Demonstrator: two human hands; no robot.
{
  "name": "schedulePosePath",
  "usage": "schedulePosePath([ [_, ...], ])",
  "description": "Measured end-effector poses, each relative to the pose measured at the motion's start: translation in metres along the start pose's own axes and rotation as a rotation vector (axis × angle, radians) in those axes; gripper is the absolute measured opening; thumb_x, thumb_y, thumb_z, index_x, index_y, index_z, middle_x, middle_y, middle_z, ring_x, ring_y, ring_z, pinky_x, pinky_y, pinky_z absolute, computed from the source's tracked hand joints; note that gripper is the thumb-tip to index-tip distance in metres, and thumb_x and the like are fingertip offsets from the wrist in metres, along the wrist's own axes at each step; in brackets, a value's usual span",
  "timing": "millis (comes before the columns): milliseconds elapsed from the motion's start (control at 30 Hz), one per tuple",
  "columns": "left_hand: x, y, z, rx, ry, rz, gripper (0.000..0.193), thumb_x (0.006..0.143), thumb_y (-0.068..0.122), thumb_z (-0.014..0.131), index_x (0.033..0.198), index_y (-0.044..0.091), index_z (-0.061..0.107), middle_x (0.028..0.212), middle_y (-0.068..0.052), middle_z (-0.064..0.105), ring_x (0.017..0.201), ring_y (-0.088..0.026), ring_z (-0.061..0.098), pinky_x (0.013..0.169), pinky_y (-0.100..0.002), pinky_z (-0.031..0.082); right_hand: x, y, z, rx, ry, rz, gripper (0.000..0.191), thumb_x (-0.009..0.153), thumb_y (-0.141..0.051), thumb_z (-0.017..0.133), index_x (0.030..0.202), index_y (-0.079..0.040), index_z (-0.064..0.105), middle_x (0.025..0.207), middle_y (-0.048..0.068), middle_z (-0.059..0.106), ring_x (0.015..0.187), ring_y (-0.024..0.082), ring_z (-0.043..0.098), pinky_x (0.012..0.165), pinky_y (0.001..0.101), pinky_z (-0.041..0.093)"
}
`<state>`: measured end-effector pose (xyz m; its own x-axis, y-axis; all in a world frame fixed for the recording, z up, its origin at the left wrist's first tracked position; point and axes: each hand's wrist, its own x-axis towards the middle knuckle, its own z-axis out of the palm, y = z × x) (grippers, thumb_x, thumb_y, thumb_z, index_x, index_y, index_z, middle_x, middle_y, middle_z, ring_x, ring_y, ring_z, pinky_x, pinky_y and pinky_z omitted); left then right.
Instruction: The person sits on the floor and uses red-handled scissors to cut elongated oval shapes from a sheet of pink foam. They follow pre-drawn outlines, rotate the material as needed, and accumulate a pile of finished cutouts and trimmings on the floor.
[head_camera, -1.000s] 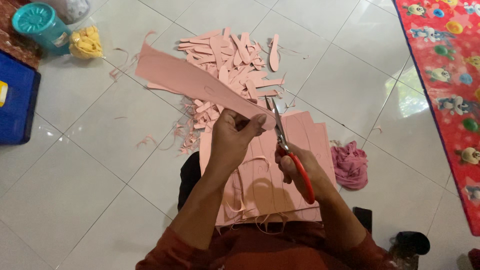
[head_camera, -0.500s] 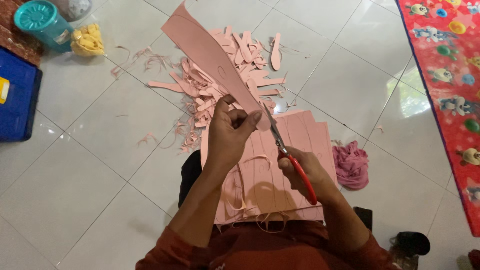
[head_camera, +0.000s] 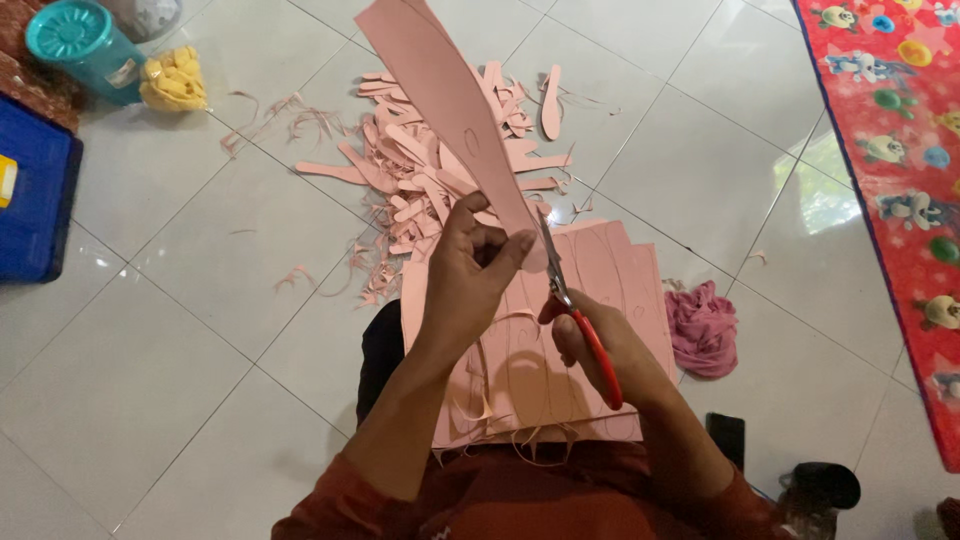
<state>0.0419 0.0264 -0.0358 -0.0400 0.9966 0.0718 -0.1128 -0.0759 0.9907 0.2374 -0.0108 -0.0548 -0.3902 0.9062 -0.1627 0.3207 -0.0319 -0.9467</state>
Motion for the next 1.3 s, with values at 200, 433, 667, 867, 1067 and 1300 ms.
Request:
schedulePosePath([
  [200, -0.006, -0.001, 0.004, 0.002, -0.006, -0.004, 0.045, 0.097, 0.013, 0.073, 0.136, 0.006, 0.053, 0.084, -0.002, 0.07, 0.073, -0.005, 0.059, 0.065, -0.021, 0.047, 0.004, -0.003, -0.001, 0.016, -0.01, -0.075, 0.063, 0.096, -0.063, 0.053, 0.11, -0.003, 0.061, 0.081, 0.007, 0.058, 0.071, 0.014, 0.059, 0.065, 0.0302, 0.053],
  [433, -0.006, 0.002, 0.003, 0.034, -0.026, -0.005, 0.045, 0.097, 0.014, 0.072, 0.137, 0.006, 0.053, 0.086, -0.004, 0.072, 0.077, -0.007, 0.063, 0.068, -0.023, 0.05, 0.0, 0.001, 0.001, -0.064, 0.078, 0.129, 0.068, 0.087, -0.071, 0.051, 0.094, -0.004, 0.061, 0.068, 0.002, 0.058, 0.057, 0.014, 0.061, 0.052, 0.0306, 0.053],
  [667, -0.002, 0.001, 0.004, 0.011, -0.019, -0.059, 0.048, 0.096, 0.015, 0.073, 0.139, 0.005, 0.053, 0.087, -0.005, 0.074, 0.078, -0.007, 0.065, 0.069, -0.023, 0.05, 0.0, 0.005, 0.004, -0.109, 0.141, 0.225, 0.063, 0.09, -0.067, 0.053, 0.086, -0.005, 0.06, 0.06, 0.0, 0.048, 0.048, 0.009, 0.048, 0.04, 0.0282, 0.044],
  [867, 0.002, -0.006, 0.002, -0.046, -0.044, -0.061, 0.048, 0.095, 0.016, 0.073, 0.137, 0.003, 0.053, 0.087, -0.005, 0.075, 0.076, -0.007, 0.065, 0.069, -0.024, 0.052, -0.002, 0.01, 0.005, -0.1, 0.178, 0.222, 0.057, 0.094, -0.059, 0.054, 0.083, -0.004, 0.06, 0.06, -0.001, 0.049, 0.049, 0.009, 0.048, 0.04, 0.0283, 0.043],
  [1067, 0.008, -0.007, 0.003, -0.092, 0.061, 0.015, 0.034, 0.099, 0.016, 0.071, 0.129, 0.002, 0.06, 0.087, -0.002, 0.069, 0.074, -0.007, 0.063, 0.065, -0.023, 0.057, -0.004, 0.008, 0.009, -0.066, 0.137, 0.249, 0.037, 0.095, -0.041, 0.061, 0.089, -0.004, 0.063, 0.062, 0.002, 0.052, 0.052, 0.01, 0.051, 0.045, 0.0289, 0.045],
  [1300, -0.003, -0.004, 0.008, -0.077, 0.005, -0.06, 0.034, 0.096, 0.013, 0.07, 0.127, 0.003, 0.058, 0.087, -0.003, 0.07, 0.074, -0.007, 0.068, 0.065, -0.023, 0.059, 0.004, -0.001, 0.005, -0.016, 0.095, 0.075, 0.025, 0.093, -0.024, 0.059, 0.106, -0.003, 0.061, 0.092, 0.0, 0.07, 0.068, 0.012, 0.063, 0.061, 0.0306, 0.055],
])
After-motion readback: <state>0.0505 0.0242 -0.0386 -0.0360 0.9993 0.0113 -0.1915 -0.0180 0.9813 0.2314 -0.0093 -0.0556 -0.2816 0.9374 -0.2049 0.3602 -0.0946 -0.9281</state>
